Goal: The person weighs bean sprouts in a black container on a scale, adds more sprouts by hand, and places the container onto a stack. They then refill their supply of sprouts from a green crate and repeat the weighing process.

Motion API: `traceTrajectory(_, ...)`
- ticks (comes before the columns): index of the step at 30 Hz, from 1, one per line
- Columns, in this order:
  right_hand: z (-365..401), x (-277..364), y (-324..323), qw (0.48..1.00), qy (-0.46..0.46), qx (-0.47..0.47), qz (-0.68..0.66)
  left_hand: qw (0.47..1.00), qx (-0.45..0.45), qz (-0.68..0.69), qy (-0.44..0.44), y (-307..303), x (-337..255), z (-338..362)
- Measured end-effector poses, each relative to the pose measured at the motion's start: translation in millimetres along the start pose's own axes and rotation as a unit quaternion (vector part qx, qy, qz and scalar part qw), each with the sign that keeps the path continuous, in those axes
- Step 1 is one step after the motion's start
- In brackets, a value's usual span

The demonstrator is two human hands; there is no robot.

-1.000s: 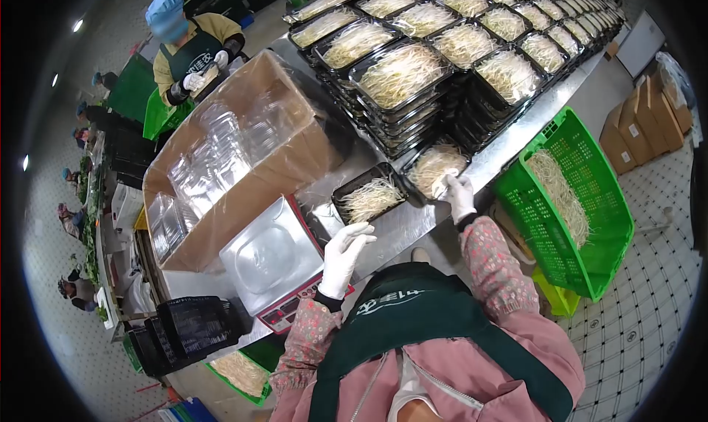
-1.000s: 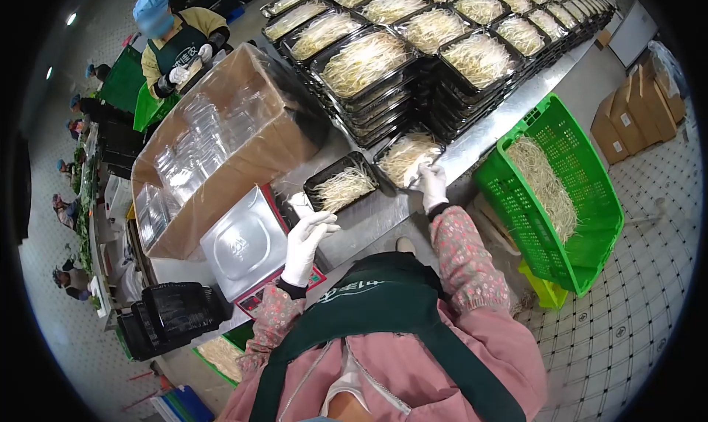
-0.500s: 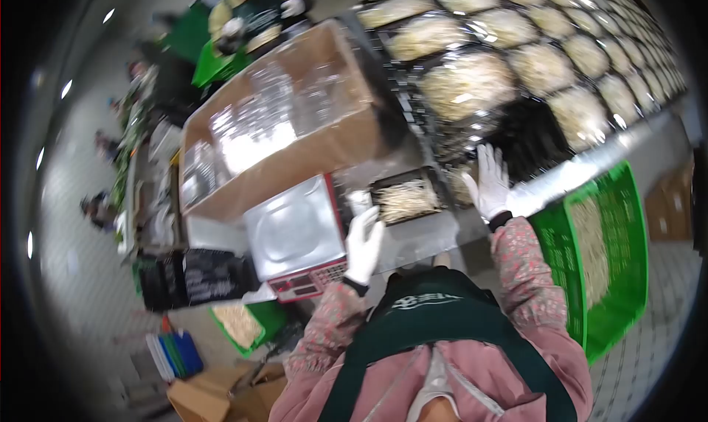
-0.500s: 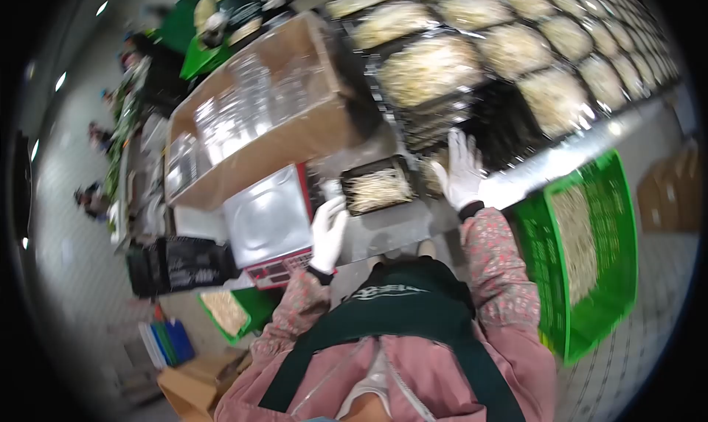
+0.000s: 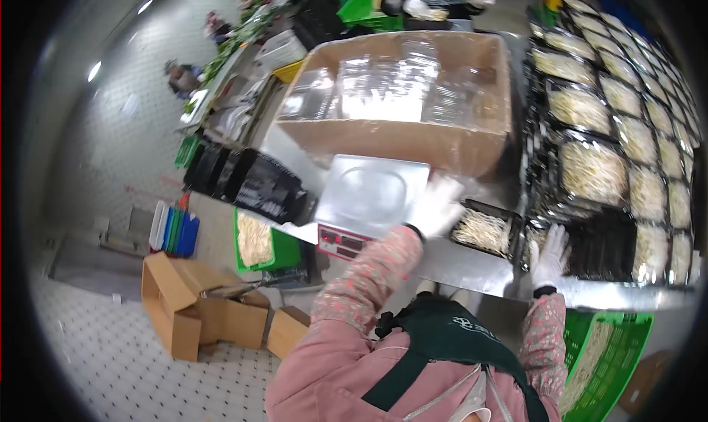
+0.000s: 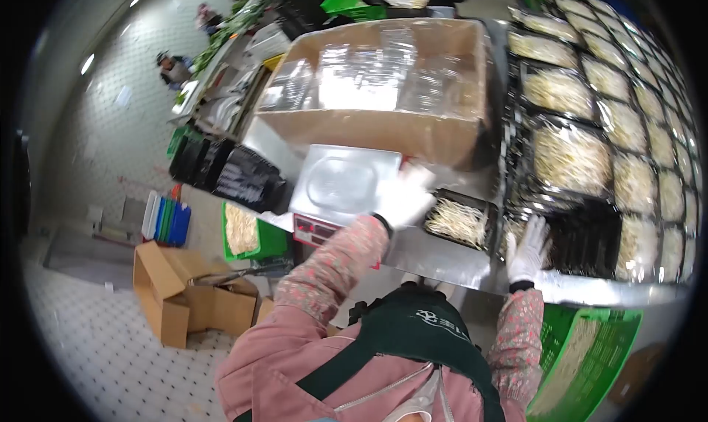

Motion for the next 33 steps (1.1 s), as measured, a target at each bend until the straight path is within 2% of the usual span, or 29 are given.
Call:
traceTrajectory(1, 1.0, 0.5, -0.1, 1.0, -0.002, -0.002, -0.002, 0.996, 0.033, 0.069, 0.052, 33.1, -22.0, 9.6)
traceTrajectory(2, 0.7, -0.3, -0.7, 1.0, -0.006, -0.005, -0.005, 0.991, -0.012, 0.038, 0.13, 62.1, -47.4, 22.2)
traceTrajectory(4, -2.3, -7.3, 5.9, 1.0, -0.008, 0.011, 0.01, 0.983, -0.022, 0.053, 0.173, 18.9, -70.5, 44.8)
traceTrajectory(6, -3.2, -9.0, 9.3, 0.999, -0.008, 0.006, 0.038, 0.986, -0.046, 0.123, 0.105, -4.3, -41.8, 52.5)
traceTrajectory(8, -3.9, -11.0, 9.7, 0.999, -0.015, -0.007, 0.036, 0.983, -0.119, 0.14, 0.008, -48.0, 6.8, 69.9)
traceTrajectory(9, -3.9, -3.7, 4.4, 0.999, -0.027, -0.02, -0.032, 0.959, -0.044, 0.269, -0.073, -74.1, 29.1, 74.2)
traceTrajectory(10, -0.1, -5.9, -7.4, 0.995, -0.025, -0.037, -0.092, 0.947, -0.078, 0.22, -0.221, -64.1, 61.2, 92.1)
traceTrajectory(11, 0.6, -5.5, -13.0, 0.967, -0.081, -0.107, -0.215, 0.941, -0.137, 0.234, -0.202, -59.6, 95.6, 102.3)
traceTrajectory(12, 3.8, 3.3, -28.1, 0.935, -0.108, -0.146, -0.303, 0.939, -0.16, 0.216, -0.216, -57.6, 121.6, 117.2)
traceTrajectory(13, 8.5, 2.4, -35.1, 0.908, -0.112, -0.18, -0.362, 0.94, -0.201, 0.179, -0.21, -88.1, 114.8, 129.2)
traceTrajectory(14, 21.8, 12.8, -50.9, 0.92, -0.056, -0.204, -0.331, 0.924, -0.23, 0.205, -0.225, -85.0, 116.9, 137.5)
traceTrajectory(15, 29.8, 13.1, -51.3, 0.909, -0.07, -0.24, -0.332, 0.937, -0.231, 0.179, -0.193, -77.7, 111.8, 143.0)
traceTrajectory(16, 39.0, 19.3, -55.9, 0.888, -0.081, -0.281, -0.354, 0.937, -0.214, 0.217, -0.171, -73.7, 93.2, 144.8)
traceTrajectory(18, 54.6, 11.7, -36.4, 0.858, -0.075, -0.329, -0.387, 0.935, -0.127, 0.298, -0.141, -42.2, 48.6, 141.9)
traceTrajectory(21, 88.1, 31.8, -38.4, 0.848, -0.041, -0.36, -0.387, 0.975, -0.056, 0.194, 0.093, -36.1, -30.6, 126.8)
traceTrajectory(23, 132.3, 38.7, -50.9, 0.848, 0.022, -0.364, -0.384, 0.964, -0.03, 0.203, 0.171, -16.4, -54.4, 111.5)
traceTrajectory(24, 148.5, 44.3, -59.9, 0.853, 0.045, -0.347, -0.387, 0.961, -0.017, 0.207, 0.185, -7.8, -58.9, 105.1)
traceTrajectory(25, 163.4, 49.9, -78.4, 0.85, 0.052, -0.391, -0.348, 0.955, -0.003, 0.214, 0.207, -4.0, -66.5, 101.4)
traceTrajectory(26, 178.5, 33.3, -74.7, 0.851, 0.091, -0.372, -0.358, 0.939, -0.001, 0.249, 0.235, 0.6, -79.5, 96.0)
traceTrajectory(28, 205.5, 26.8, -81.4, 0.86, 0.098, -0.394, -0.309, 0.934, 0.043, 0.249, 0.253, 6.9, -90.1, 98.1)
traceTrajectory(30, 250.4, 2.6, -85.8, 0.843, 0.157, -0.396, -0.329, 0.907, 0.076, 0.289, 0.297, 12.2, -126.0, 102.8)
traceTrajectory(33, 311.7, -21.2, -110.2, 0.81, 0.208, -0.457, -0.303, 0.868, 0.147, 0.309, 0.361, 15.0, -189.1, 112.4)
Point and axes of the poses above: each hand's wrist, its own z-axis away from the middle knuckle, its own y-axis out of the palm, x = y × z, the point moved 6 cm from there along -z, towards the middle knuckle, and after that the axes turned 15 degrees about -z, right-handed, at the moved point
